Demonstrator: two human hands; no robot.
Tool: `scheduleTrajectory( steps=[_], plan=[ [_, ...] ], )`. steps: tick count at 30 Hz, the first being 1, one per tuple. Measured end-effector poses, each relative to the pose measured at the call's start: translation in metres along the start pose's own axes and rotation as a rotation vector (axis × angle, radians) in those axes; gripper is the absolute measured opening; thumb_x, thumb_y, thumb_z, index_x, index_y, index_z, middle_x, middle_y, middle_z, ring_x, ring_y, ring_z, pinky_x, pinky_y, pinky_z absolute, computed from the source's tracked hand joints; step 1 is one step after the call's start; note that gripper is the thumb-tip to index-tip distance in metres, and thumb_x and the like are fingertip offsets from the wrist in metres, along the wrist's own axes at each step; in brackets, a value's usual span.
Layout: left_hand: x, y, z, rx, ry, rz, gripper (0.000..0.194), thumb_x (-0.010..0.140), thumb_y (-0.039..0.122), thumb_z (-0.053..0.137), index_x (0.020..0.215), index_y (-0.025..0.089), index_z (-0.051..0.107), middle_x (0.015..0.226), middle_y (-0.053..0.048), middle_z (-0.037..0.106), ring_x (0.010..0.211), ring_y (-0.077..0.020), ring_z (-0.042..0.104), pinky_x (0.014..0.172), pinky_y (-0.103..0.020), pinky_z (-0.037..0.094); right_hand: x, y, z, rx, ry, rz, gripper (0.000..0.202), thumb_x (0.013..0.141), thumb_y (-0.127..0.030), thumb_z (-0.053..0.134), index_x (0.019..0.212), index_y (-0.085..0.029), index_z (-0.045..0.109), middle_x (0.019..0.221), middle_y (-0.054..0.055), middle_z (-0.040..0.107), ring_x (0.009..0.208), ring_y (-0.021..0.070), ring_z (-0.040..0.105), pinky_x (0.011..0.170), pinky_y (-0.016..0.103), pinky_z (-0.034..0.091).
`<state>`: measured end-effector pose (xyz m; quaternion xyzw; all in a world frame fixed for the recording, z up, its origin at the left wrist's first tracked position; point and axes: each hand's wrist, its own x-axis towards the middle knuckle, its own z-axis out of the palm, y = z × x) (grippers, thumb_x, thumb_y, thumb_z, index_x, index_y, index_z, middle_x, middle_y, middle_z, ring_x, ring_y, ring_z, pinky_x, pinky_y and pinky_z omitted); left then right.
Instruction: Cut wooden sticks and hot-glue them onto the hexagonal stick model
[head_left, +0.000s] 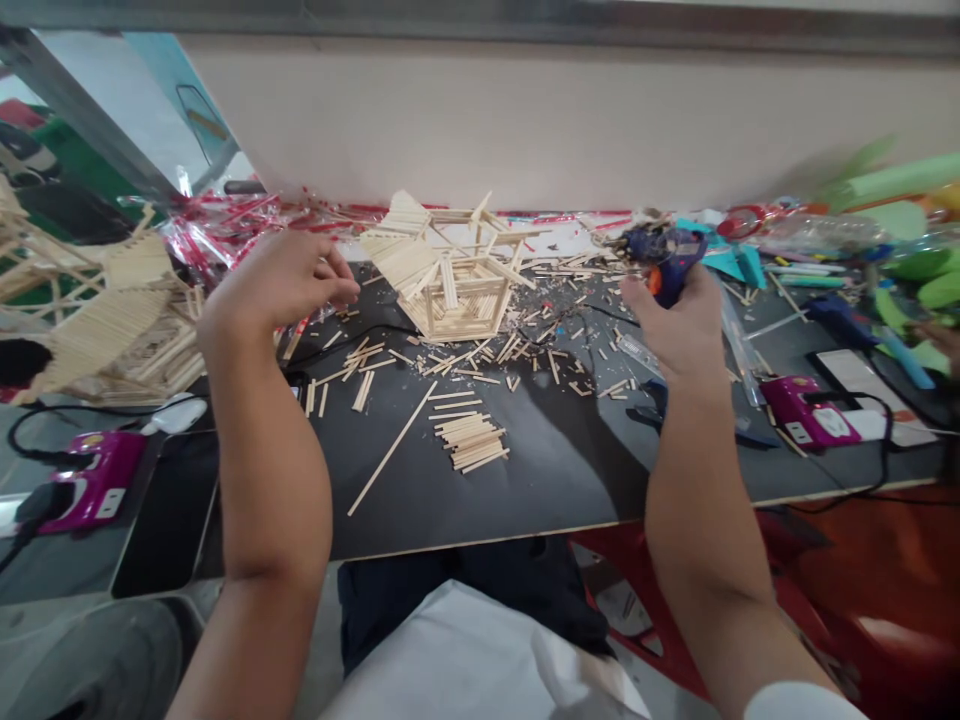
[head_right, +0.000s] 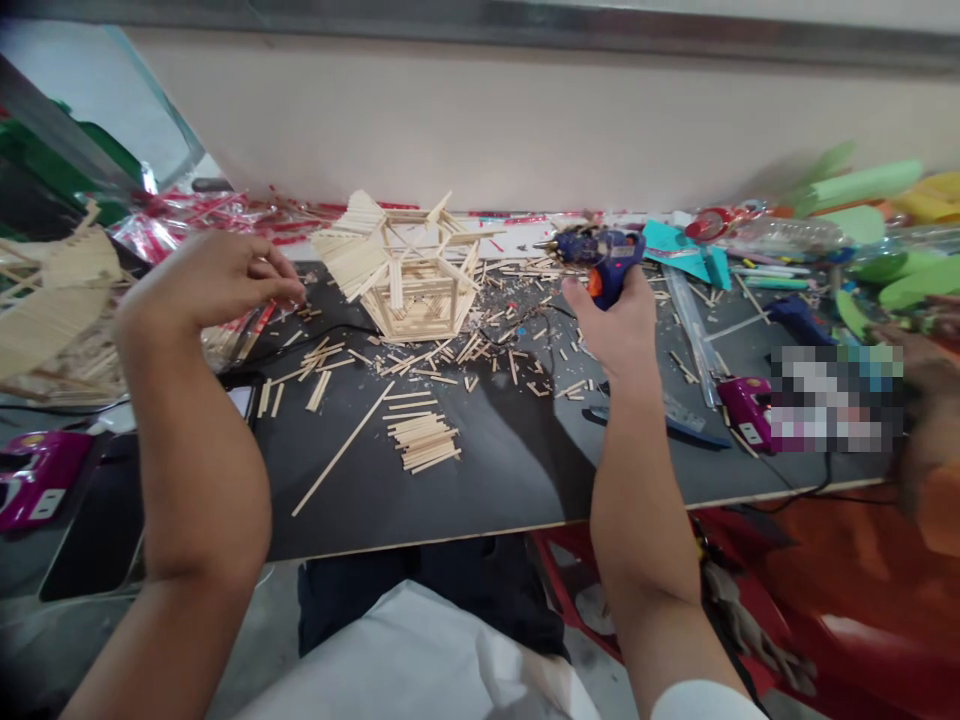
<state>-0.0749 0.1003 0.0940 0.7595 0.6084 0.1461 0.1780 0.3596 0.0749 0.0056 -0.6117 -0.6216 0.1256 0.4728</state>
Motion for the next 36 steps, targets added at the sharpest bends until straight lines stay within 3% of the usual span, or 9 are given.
scheduleTrajectory(
  steps=[3, 7, 11, 14, 17, 25, 30, 36],
  plan=[
    [0.001, 0.004, 0.001, 0.032, -0.007, -0.029, 0.016, 0.086, 0.033, 0.068, 0.077, 0.019, 0.071, 0.071, -0.002, 0.078, 0.069, -0.0184, 0.066, 0.065, -0.029, 0.049, 0.012, -0.024, 0.002, -0.040, 0.120, -0.071, 0.025, 0.087, -0.045, 0.075, 0.095, -0.029, 0.058, 0.092, 0.008, 0.068, 0.084, 0.0273, 0.061, 0.081, 0.044, 0.051],
    [0.006, 0.000, 0.003, 0.109, 0.023, 0.005, 0.022, 0.089, 0.034, 0.061, 0.075, 0.021, 0.073, 0.072, -0.002, 0.077, 0.072, -0.0196, 0.065, 0.069, -0.031, 0.049, 0.029, -0.060, 0.011, -0.188, 0.055, -0.156, 0.024, 0.087, -0.041, 0.077, 0.094, -0.028, 0.058, 0.086, 0.009, 0.068, 0.085, 0.0282, 0.063, 0.081, 0.042, 0.053],
    [0.012, -0.014, 0.006, 0.165, 0.007, 0.059, 0.024, 0.088, 0.040, 0.060, 0.089, 0.022, 0.077, 0.090, -0.002, 0.082, 0.083, -0.0217, 0.068, 0.076, -0.033, 0.049, 0.041, -0.077, 0.035, -0.259, -0.004, -0.268, 0.023, 0.091, -0.045, 0.073, 0.099, -0.029, 0.059, 0.089, 0.009, 0.068, 0.091, 0.0309, 0.066, 0.081, 0.041, 0.054],
    [0.013, -0.019, 0.007, 0.196, 0.005, 0.073, 0.027, 0.088, 0.043, 0.061, 0.093, 0.021, 0.077, 0.095, -0.004, 0.082, 0.084, -0.0210, 0.067, 0.076, -0.033, 0.048, 0.045, -0.077, 0.055, -0.242, -0.038, -0.353, 0.021, 0.093, -0.044, 0.069, 0.103, -0.028, 0.060, 0.094, 0.010, 0.069, 0.096, 0.0325, 0.067, 0.082, 0.042, 0.054],
    [0.010, -0.011, 0.005, 0.231, 0.024, 0.082, 0.028, 0.091, 0.042, 0.059, 0.091, 0.020, 0.076, 0.091, -0.005, 0.080, 0.082, -0.0196, 0.065, 0.078, -0.032, 0.047, 0.047, -0.076, 0.066, -0.231, -0.059, -0.382, 0.019, 0.094, -0.042, 0.068, 0.106, -0.028, 0.060, 0.097, 0.011, 0.070, 0.094, 0.0327, 0.067, 0.081, 0.042, 0.053],
    [0.000, 0.026, 0.000, 0.199, 0.175, 0.055, 0.030, 0.095, 0.041, 0.062, 0.104, 0.016, 0.077, 0.105, -0.009, 0.079, 0.090, -0.0217, 0.065, 0.098, -0.039, 0.048, 0.045, -0.081, 0.065, -0.261, -0.122, -0.357, 0.023, 0.089, -0.023, 0.065, 0.111, -0.030, 0.061, 0.102, 0.010, 0.073, 0.094, 0.0312, 0.067, 0.085, 0.040, 0.051],
    [-0.002, 0.042, 0.006, 0.170, 0.179, 0.136, 0.030, 0.097, 0.038, 0.060, 0.105, 0.015, 0.078, 0.105, -0.009, 0.077, 0.096, -0.0238, 0.068, 0.107, -0.041, 0.046, 0.044, -0.081, 0.067, -0.226, -0.127, -0.370, 0.028, 0.087, -0.016, 0.064, 0.111, -0.029, 0.062, 0.103, 0.010, 0.073, 0.102, 0.0330, 0.068, 0.088, 0.040, 0.051],
    [0.000, 0.056, 0.018, 0.251, 0.120, 0.228, 0.035, 0.099, 0.040, 0.052, 0.112, 0.019, 0.076, 0.118, -0.011, 0.075, 0.113, -0.0309, 0.067, 0.109, -0.046, 0.045, 0.049, -0.070, 0.076, -0.237, -0.098, -0.421, 0.029, 0.084, -0.013, 0.059, 0.109, -0.026, 0.058, 0.099, 0.011, 0.073, 0.094, 0.0340, 0.069, 0.082, 0.042, 0.051]
  ],
)
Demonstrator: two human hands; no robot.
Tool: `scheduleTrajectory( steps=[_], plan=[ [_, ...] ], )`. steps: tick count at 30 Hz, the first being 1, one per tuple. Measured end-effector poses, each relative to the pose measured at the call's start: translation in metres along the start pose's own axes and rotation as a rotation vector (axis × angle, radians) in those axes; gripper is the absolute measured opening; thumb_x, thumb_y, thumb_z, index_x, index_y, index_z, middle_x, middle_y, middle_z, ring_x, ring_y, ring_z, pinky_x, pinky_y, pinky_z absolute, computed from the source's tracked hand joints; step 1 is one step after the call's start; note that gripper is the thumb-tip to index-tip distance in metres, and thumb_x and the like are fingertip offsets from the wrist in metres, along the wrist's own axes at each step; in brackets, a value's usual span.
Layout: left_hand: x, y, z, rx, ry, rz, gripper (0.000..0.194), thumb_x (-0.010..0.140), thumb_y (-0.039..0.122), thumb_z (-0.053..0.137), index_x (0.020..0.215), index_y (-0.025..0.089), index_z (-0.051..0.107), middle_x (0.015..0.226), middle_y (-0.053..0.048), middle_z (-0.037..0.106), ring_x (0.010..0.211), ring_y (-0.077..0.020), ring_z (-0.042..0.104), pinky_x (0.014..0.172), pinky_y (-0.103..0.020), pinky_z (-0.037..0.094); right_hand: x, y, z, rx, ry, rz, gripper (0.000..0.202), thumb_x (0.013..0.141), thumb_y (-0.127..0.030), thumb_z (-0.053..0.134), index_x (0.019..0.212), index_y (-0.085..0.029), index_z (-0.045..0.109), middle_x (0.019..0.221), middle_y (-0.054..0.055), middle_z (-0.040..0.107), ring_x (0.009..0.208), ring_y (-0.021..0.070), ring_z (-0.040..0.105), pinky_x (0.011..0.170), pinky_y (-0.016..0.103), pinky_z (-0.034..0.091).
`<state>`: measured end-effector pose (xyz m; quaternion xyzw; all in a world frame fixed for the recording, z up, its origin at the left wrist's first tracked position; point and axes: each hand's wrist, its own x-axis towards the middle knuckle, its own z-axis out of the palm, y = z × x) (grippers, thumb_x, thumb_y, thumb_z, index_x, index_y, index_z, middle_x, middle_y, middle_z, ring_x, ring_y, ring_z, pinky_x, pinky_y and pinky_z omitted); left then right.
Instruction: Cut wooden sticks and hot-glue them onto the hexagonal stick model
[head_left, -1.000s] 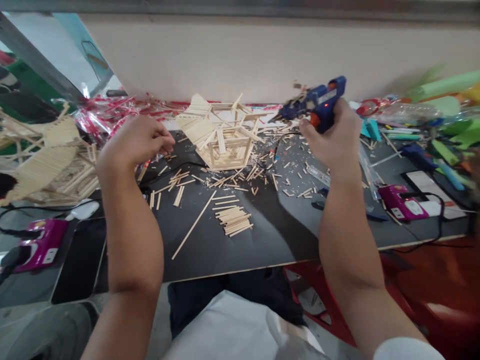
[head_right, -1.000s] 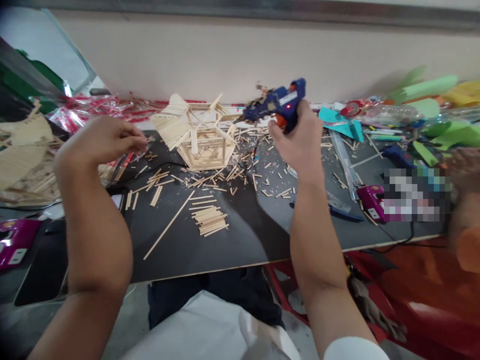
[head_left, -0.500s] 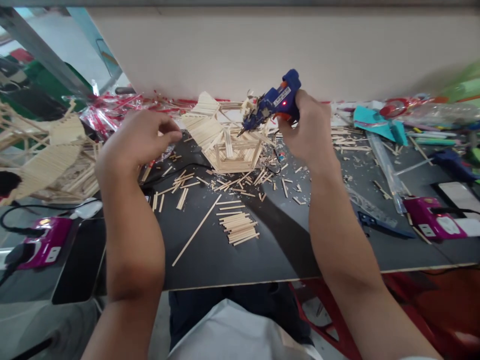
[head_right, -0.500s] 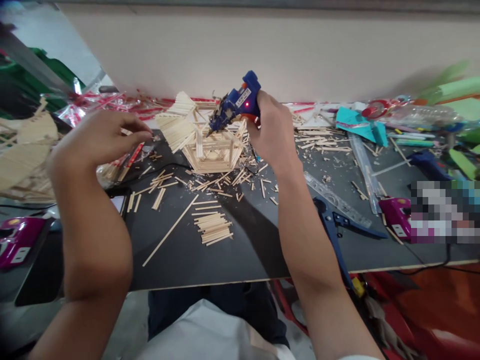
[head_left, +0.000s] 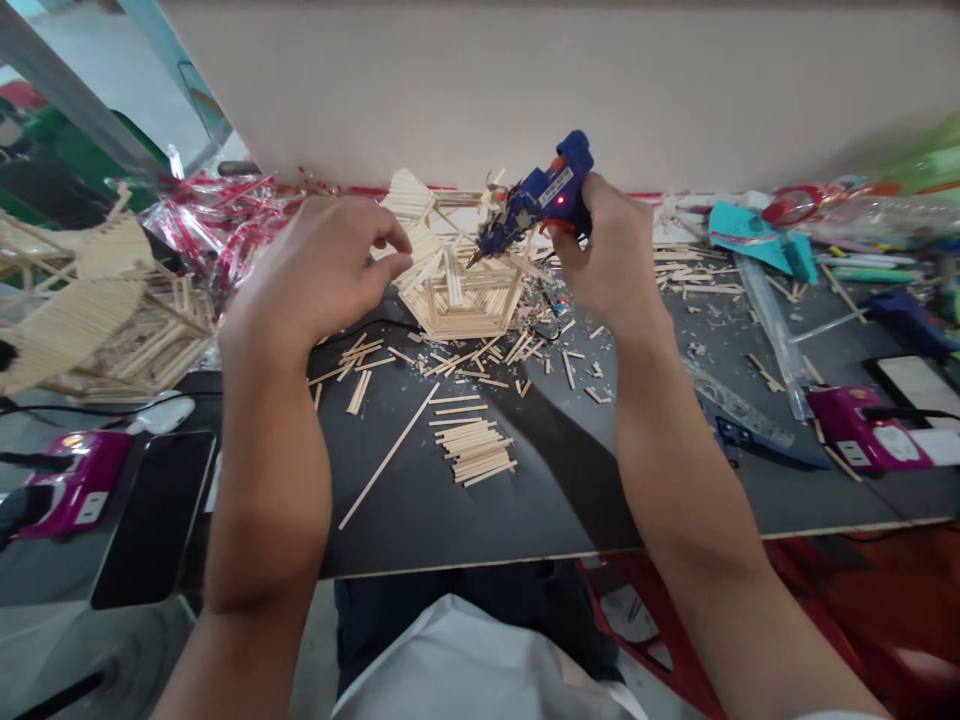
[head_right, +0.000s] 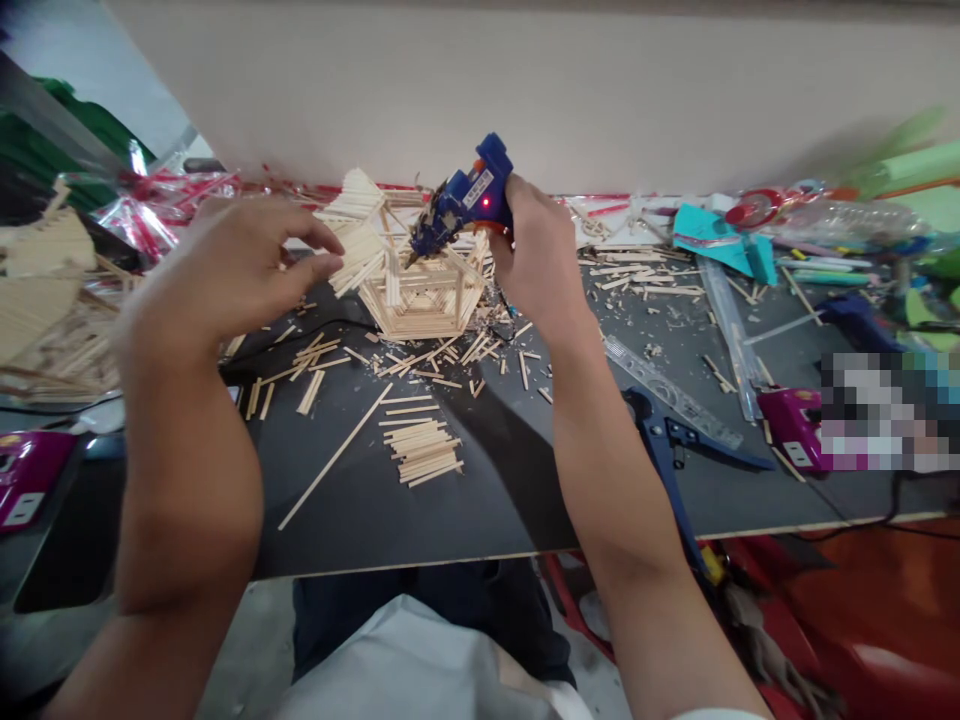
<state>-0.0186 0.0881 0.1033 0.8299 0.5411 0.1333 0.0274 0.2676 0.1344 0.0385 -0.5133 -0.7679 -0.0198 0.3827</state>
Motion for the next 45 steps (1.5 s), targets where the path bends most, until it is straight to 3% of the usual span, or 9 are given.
scheduleTrajectory(
  steps=[7, 13, 22, 30, 45],
  plan=[
    [0.005, 0.015, 0.011, -0.045, -0.024, 0.063, 0.029, 0.100, 0.036, 0.052, 0.116, 0.022, 0.071, 0.130, -0.010, 0.069, 0.129, -0.0319, 0.058, 0.117, -0.047, 0.040, 0.001, 0.001, 0.003, -0.023, -0.067, 0.040, 0.019, 0.089, -0.023, 0.062, 0.106, -0.029, 0.055, 0.103, 0.012, 0.071, 0.101, 0.0363, 0.066, 0.086, 0.045, 0.049],
    [0.006, 0.016, 0.014, -0.018, -0.082, 0.064, 0.030, 0.103, 0.038, 0.050, 0.119, 0.021, 0.070, 0.129, -0.011, 0.068, 0.125, -0.0314, 0.057, 0.112, -0.048, 0.043, 0.001, 0.002, 0.005, -0.018, -0.083, 0.036, 0.014, 0.095, -0.038, 0.060, 0.106, -0.030, 0.056, 0.104, 0.013, 0.070, 0.102, 0.0368, 0.064, 0.087, 0.047, 0.050],
    [0.007, 0.014, 0.016, 0.032, -0.103, 0.083, 0.034, 0.104, 0.034, 0.049, 0.124, 0.015, 0.070, 0.131, -0.013, 0.067, 0.127, -0.0312, 0.059, 0.112, -0.044, 0.044, 0.000, 0.002, 0.009, -0.013, -0.040, 0.052, 0.019, 0.098, -0.036, 0.056, 0.115, -0.028, 0.056, 0.112, 0.016, 0.069, 0.107, 0.0374, 0.063, 0.092, 0.049, 0.050],
    [0.008, 0.013, 0.019, 0.026, -0.069, 0.074, 0.031, 0.101, 0.034, 0.053, 0.118, 0.018, 0.073, 0.127, -0.011, 0.070, 0.125, -0.0326, 0.063, 0.108, -0.044, 0.047, 0.000, -0.003, 0.011, -0.062, 0.065, 0.077, 0.032, 0.100, -0.030, 0.048, 0.131, -0.027, 0.056, 0.120, 0.018, 0.066, 0.116, 0.0400, 0.061, 0.098, 0.054, 0.048],
    [0.008, 0.010, 0.019, 0.030, -0.092, 0.114, 0.035, 0.101, 0.036, 0.049, 0.118, 0.017, 0.073, 0.127, -0.014, 0.070, 0.125, -0.0346, 0.062, 0.109, -0.047, 0.048, 0.000, -0.007, 0.016, -0.088, 0.024, 0.098, 0.032, 0.101, -0.031, 0.046, 0.131, -0.030, 0.057, 0.122, 0.017, 0.065, 0.118, 0.0395, 0.058, 0.099, 0.053, 0.045]
  ],
)
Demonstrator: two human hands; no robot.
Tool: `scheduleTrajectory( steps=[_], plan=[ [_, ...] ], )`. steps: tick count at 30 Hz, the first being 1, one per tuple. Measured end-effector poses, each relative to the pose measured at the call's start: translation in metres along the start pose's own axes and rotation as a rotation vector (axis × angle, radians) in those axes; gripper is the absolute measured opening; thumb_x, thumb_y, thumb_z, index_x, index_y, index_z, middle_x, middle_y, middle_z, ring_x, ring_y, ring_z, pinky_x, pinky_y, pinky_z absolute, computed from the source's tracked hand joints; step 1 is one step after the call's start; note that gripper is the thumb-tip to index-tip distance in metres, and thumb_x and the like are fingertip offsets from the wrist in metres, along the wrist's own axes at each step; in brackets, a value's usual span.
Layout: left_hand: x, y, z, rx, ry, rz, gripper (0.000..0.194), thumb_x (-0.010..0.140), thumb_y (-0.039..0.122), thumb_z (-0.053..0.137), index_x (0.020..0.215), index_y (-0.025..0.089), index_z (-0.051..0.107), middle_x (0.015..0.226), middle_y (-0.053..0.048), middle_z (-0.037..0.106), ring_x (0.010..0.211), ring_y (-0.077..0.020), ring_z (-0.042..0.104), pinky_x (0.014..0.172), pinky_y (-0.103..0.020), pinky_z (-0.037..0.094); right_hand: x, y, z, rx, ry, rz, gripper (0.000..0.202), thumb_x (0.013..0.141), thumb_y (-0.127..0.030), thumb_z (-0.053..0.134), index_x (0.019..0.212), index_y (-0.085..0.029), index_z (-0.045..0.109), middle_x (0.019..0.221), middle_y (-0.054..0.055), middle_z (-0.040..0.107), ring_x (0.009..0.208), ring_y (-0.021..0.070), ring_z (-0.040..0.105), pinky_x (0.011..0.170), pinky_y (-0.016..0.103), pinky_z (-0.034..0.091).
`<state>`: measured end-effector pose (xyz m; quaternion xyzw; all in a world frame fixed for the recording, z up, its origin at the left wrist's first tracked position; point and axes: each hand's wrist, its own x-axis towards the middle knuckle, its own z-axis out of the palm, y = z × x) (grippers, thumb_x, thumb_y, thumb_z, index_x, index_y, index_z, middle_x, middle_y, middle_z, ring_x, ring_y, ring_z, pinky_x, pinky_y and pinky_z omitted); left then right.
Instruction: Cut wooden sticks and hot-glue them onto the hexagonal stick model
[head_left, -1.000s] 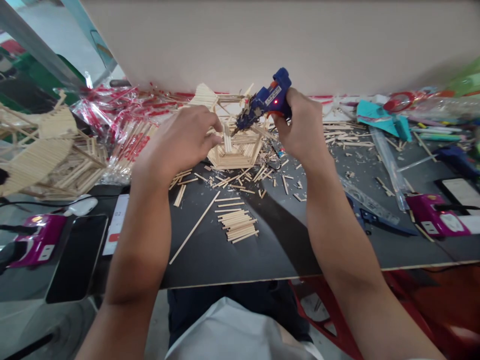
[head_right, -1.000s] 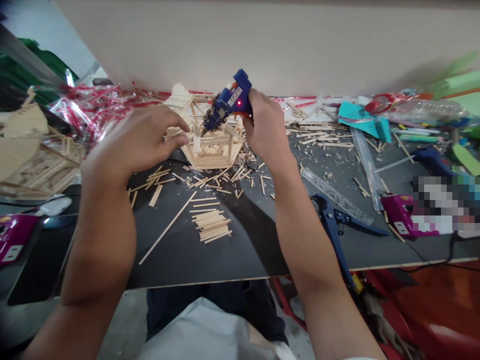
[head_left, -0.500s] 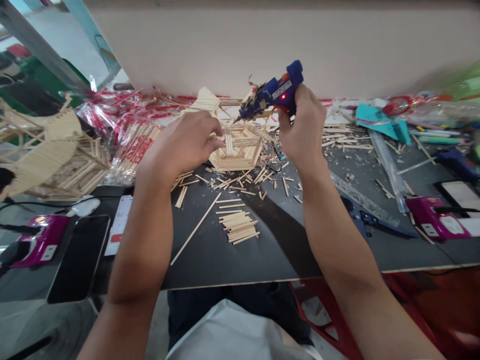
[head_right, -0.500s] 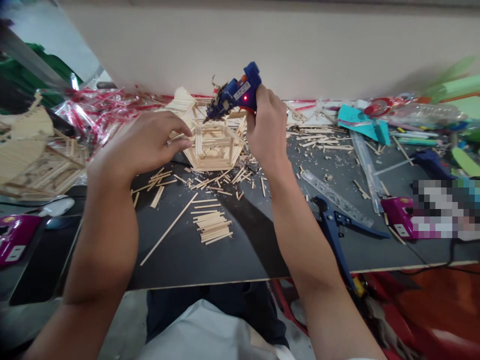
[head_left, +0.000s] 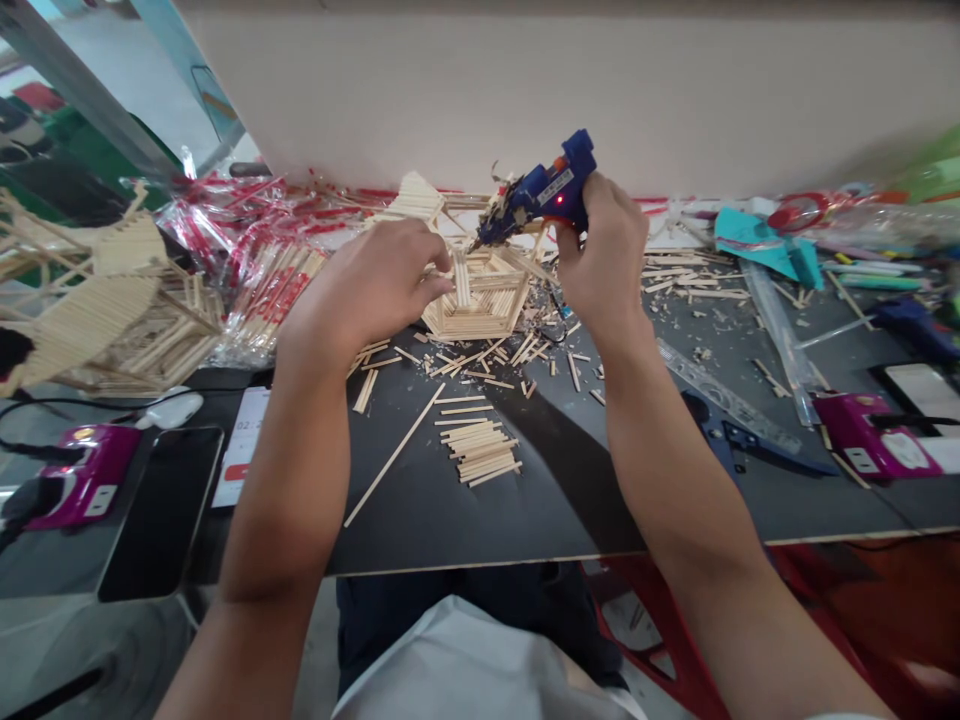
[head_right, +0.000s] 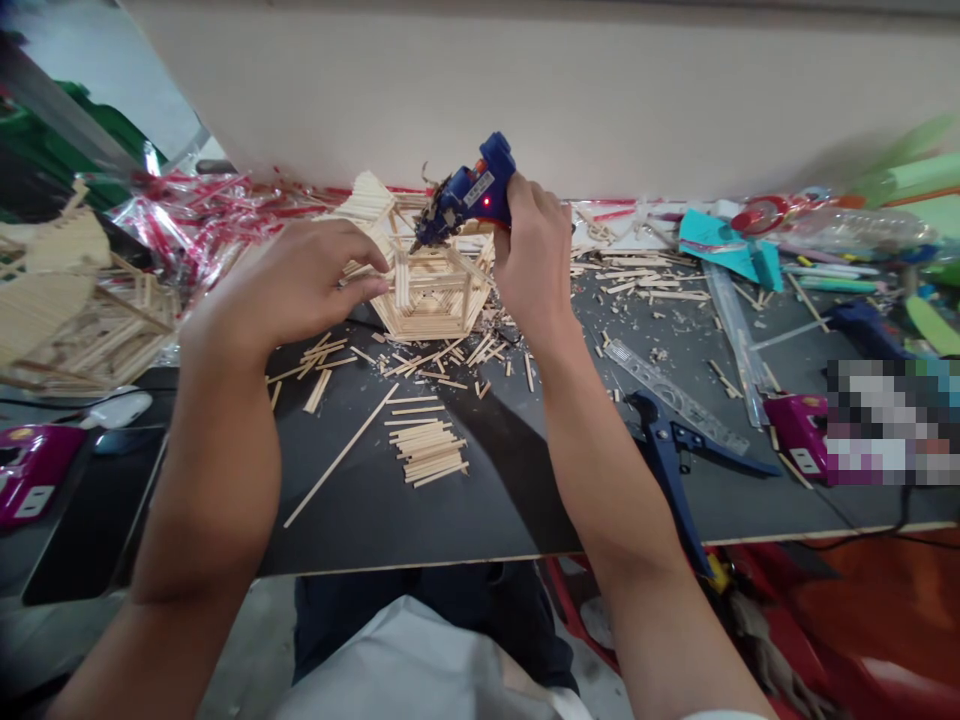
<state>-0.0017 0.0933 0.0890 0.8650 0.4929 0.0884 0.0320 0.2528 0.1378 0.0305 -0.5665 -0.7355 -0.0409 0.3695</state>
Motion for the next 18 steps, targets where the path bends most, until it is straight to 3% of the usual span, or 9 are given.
scheduleTrajectory(
  steps=[7, 13, 18],
  plan=[
    [0.003, -0.008, 0.005, -0.020, 0.023, 0.028, 0.031, 0.100, 0.040, 0.052, 0.113, 0.023, 0.075, 0.121, -0.012, 0.071, 0.122, -0.0329, 0.063, 0.107, -0.045, 0.048, -0.001, -0.004, -0.003, 0.046, -0.015, 0.018, 0.030, 0.100, -0.034, 0.048, 0.128, -0.030, 0.059, 0.121, 0.018, 0.065, 0.119, 0.0417, 0.057, 0.098, 0.056, 0.045],
    [0.003, -0.006, 0.004, -0.007, 0.010, 0.012, 0.032, 0.099, 0.037, 0.052, 0.114, 0.020, 0.075, 0.122, -0.013, 0.071, 0.122, -0.0329, 0.064, 0.107, -0.044, 0.048, -0.001, 0.001, 0.000, 0.033, 0.081, 0.015, 0.022, 0.102, -0.040, 0.051, 0.119, -0.028, 0.059, 0.114, 0.016, 0.066, 0.112, 0.0383, 0.060, 0.094, 0.052, 0.047],
    [0.000, -0.006, 0.004, -0.031, 0.046, 0.008, 0.032, 0.099, 0.038, 0.053, 0.115, 0.020, 0.075, 0.122, -0.011, 0.072, 0.122, -0.0327, 0.064, 0.107, -0.044, 0.048, -0.007, 0.004, -0.025, 0.003, 0.186, 0.100, 0.016, 0.093, -0.040, 0.063, 0.096, -0.027, 0.055, 0.101, 0.014, 0.067, 0.093, 0.0309, 0.060, 0.088, 0.047, 0.047]
  ],
)
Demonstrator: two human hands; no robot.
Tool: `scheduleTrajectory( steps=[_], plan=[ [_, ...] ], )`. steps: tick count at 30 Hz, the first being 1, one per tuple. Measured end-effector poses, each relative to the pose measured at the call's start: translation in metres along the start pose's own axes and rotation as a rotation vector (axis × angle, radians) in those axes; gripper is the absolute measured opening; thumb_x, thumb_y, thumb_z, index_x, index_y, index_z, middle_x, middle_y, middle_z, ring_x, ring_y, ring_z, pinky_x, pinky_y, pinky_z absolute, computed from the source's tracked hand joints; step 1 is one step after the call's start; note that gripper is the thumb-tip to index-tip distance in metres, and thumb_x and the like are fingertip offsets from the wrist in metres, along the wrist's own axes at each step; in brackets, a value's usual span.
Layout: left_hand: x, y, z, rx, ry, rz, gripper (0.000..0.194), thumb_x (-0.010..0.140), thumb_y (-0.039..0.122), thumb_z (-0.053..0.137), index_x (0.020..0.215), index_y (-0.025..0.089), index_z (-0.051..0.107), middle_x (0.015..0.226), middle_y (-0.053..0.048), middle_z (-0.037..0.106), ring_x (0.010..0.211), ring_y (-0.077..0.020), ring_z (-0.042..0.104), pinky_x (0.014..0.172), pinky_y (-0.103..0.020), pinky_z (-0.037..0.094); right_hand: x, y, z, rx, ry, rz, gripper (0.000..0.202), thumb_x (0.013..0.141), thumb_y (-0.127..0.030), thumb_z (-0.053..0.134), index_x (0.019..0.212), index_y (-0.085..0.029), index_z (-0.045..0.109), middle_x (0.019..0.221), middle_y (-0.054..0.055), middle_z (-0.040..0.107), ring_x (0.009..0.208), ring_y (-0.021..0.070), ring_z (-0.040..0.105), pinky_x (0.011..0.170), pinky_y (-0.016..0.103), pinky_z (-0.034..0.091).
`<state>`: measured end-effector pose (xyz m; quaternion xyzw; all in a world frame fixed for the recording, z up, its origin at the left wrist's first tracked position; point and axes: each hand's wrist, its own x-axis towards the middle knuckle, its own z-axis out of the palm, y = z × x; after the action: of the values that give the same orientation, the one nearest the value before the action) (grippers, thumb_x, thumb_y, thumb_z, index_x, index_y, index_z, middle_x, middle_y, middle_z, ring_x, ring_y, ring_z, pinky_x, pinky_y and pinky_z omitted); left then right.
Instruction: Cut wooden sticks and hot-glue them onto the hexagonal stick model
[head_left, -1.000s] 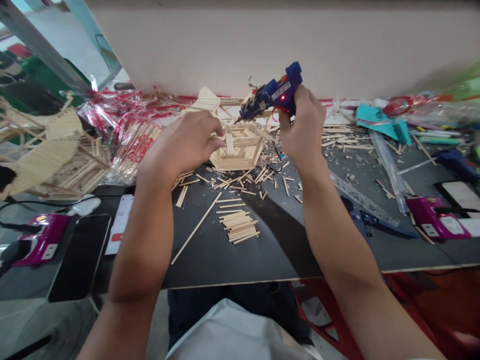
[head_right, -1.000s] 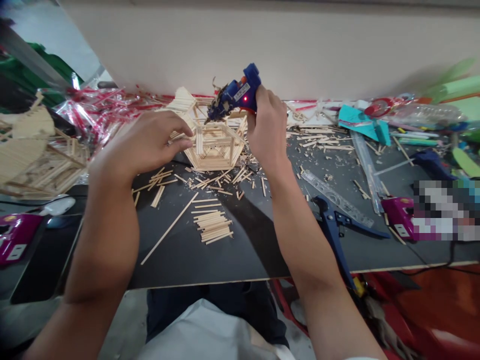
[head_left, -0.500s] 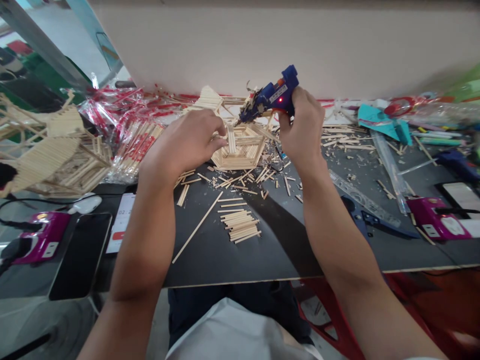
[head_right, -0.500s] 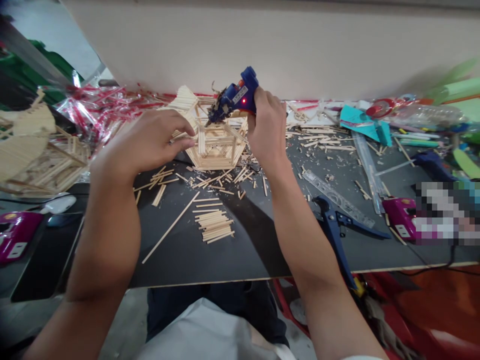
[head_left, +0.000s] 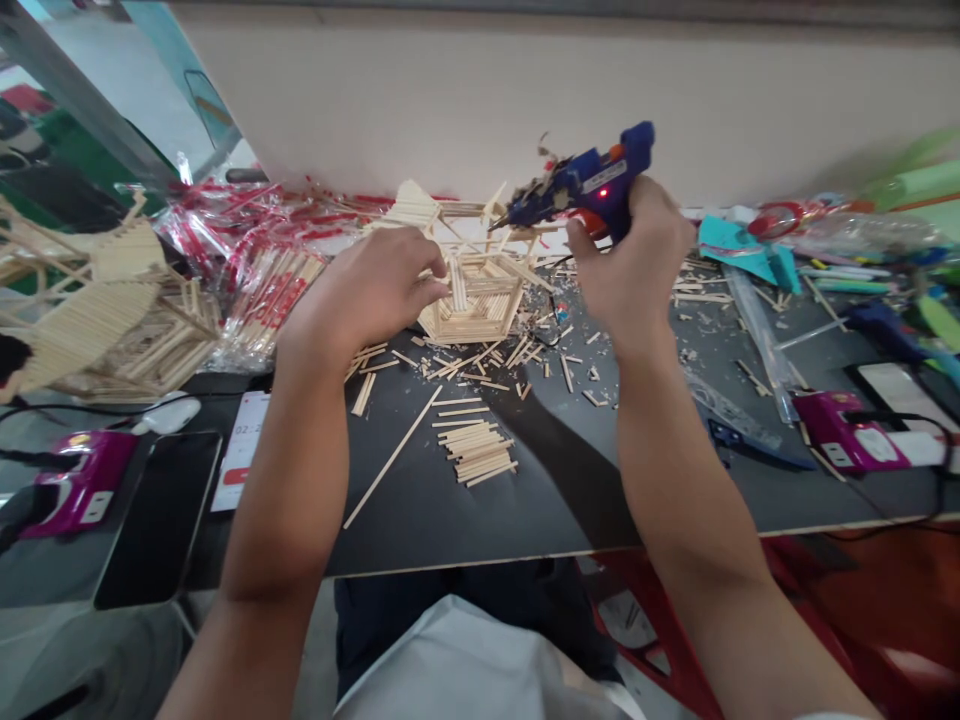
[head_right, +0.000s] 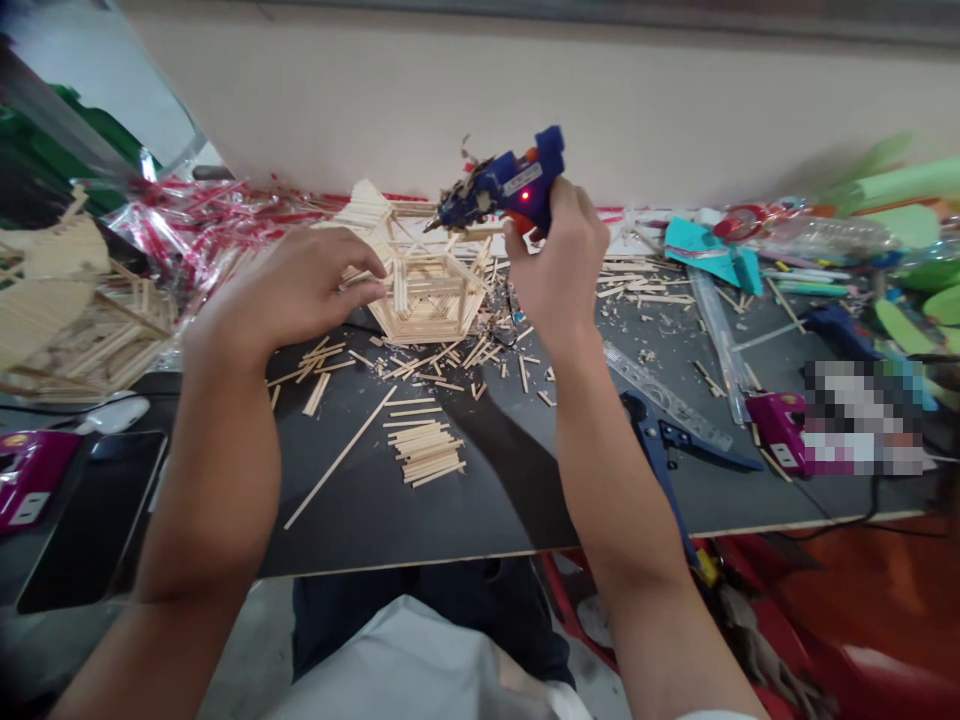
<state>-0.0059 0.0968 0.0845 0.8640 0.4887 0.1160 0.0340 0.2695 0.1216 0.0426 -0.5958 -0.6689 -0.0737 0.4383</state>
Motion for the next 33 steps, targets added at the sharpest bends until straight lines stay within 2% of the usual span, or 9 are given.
scheduleTrajectory(
  steps=[6, 11, 14, 16, 18, 21, 25, 29, 33],
  plan=[
    [0.000, -0.002, 0.001, -0.044, 0.017, -0.014, 0.031, 0.097, 0.039, 0.055, 0.111, 0.021, 0.077, 0.121, -0.012, 0.073, 0.119, -0.0341, 0.065, 0.104, -0.048, 0.049, -0.029, 0.026, -0.046, -0.079, -0.026, 0.254, 0.026, 0.078, -0.044, 0.072, 0.078, -0.029, 0.051, 0.076, 0.004, 0.062, 0.070, 0.0241, 0.054, 0.074, 0.042, 0.047],
    [0.000, -0.002, 0.001, -0.068, 0.020, -0.003, 0.031, 0.096, 0.039, 0.056, 0.109, 0.022, 0.078, 0.118, -0.013, 0.074, 0.116, -0.0326, 0.066, 0.104, -0.046, 0.049, -0.066, 0.066, -0.052, -0.327, -0.292, 0.503, 0.032, 0.078, -0.046, 0.072, 0.067, -0.029, 0.048, 0.062, 0.002, 0.051, 0.065, 0.0253, 0.054, 0.070, 0.041, 0.046],
    [-0.001, -0.003, 0.000, -0.063, 0.023, -0.003, 0.030, 0.096, 0.039, 0.057, 0.109, 0.022, 0.078, 0.118, -0.012, 0.075, 0.114, -0.0309, 0.067, 0.103, -0.045, 0.050, -0.082, 0.076, -0.047, -0.426, -0.514, 0.496, 0.028, 0.084, -0.047, 0.074, 0.077, -0.022, 0.063, 0.071, 0.010, 0.062, 0.075, 0.0304, 0.062, 0.075, 0.042, 0.049],
    [-0.001, -0.003, 0.000, -0.060, 0.020, -0.003, 0.031, 0.096, 0.040, 0.057, 0.110, 0.021, 0.078, 0.118, -0.013, 0.075, 0.114, -0.0315, 0.067, 0.101, -0.045, 0.050, -0.091, 0.070, -0.045, -0.495, -0.564, 0.451, 0.032, 0.087, -0.045, 0.074, 0.092, -0.013, 0.071, 0.090, 0.019, 0.070, 0.091, 0.0360, 0.067, 0.084, 0.045, 0.050],
    [-0.001, -0.004, 0.001, -0.059, 0.023, -0.001, 0.031, 0.096, 0.041, 0.057, 0.109, 0.021, 0.078, 0.118, -0.013, 0.075, 0.114, -0.0315, 0.068, 0.101, -0.045, 0.051, -0.100, 0.054, -0.044, -0.542, -0.480, 0.377, 0.037, 0.089, -0.040, 0.074, 0.107, -0.007, 0.073, 0.111, 0.028, 0.070, 0.107, 0.0419, 0.065, 0.093, 0.052, 0.049],
    [0.000, -0.003, 0.001, -0.050, 0.033, 0.007, 0.031, 0.096, 0.041, 0.056, 0.109, 0.023, 0.078, 0.118, -0.011, 0.075, 0.116, -0.0310, 0.067, 0.102, -0.044, 0.051, -0.112, 0.018, -0.040, -0.398, -0.342, 0.137, 0.026, 0.096, -0.030, 0.066, 0.114, -0.013, 0.075, 0.123, 0.024, 0.069, 0.117, 0.0418, 0.060, 0.101, 0.058, 0.045],
    [0.001, -0.001, 0.002, -0.035, 0.039, 0.001, 0.031, 0.096, 0.040, 0.055, 0.108, 0.024, 0.078, 0.117, -0.012, 0.075, 0.117, -0.0323, 0.067, 0.102, -0.046, 0.051, -0.119, -0.034, -0.020, 0.024, -0.678, -0.266, 0.021, 0.103, -0.022, 0.058, 0.104, -0.020, 0.078, 0.109, 0.012, 0.075, 0.106, 0.0294, 0.063, 0.099, 0.045, 0.049],
    [0.001, -0.003, 0.004, -0.049, 0.045, -0.002, 0.032, 0.096, 0.041, 0.054, 0.107, 0.025, 0.079, 0.115, -0.010, 0.076, 0.116, -0.0312, 0.067, 0.104, -0.046, 0.050, -0.116, -0.066, 0.002, -0.071, -0.937, -0.417, 0.024, 0.102, -0.012, 0.057, 0.100, -0.017, 0.080, 0.111, 0.013, 0.074, 0.109, 0.0273, 0.061, 0.090, 0.036, 0.049],
    [0.001, -0.006, 0.004, -0.059, 0.042, -0.004, 0.031, 0.096, 0.042, 0.055, 0.108, 0.026, 0.079, 0.116, -0.010, 0.076, 0.116, -0.0308, 0.067, 0.104, -0.045, 0.050, -0.118, -0.072, 0.015, -0.169, -0.982, -0.464, 0.026, 0.103, -0.010, 0.055, 0.093, -0.017, 0.079, 0.107, 0.014, 0.074, 0.103, 0.0264, 0.063, 0.081, 0.034, 0.048]
  ],
)
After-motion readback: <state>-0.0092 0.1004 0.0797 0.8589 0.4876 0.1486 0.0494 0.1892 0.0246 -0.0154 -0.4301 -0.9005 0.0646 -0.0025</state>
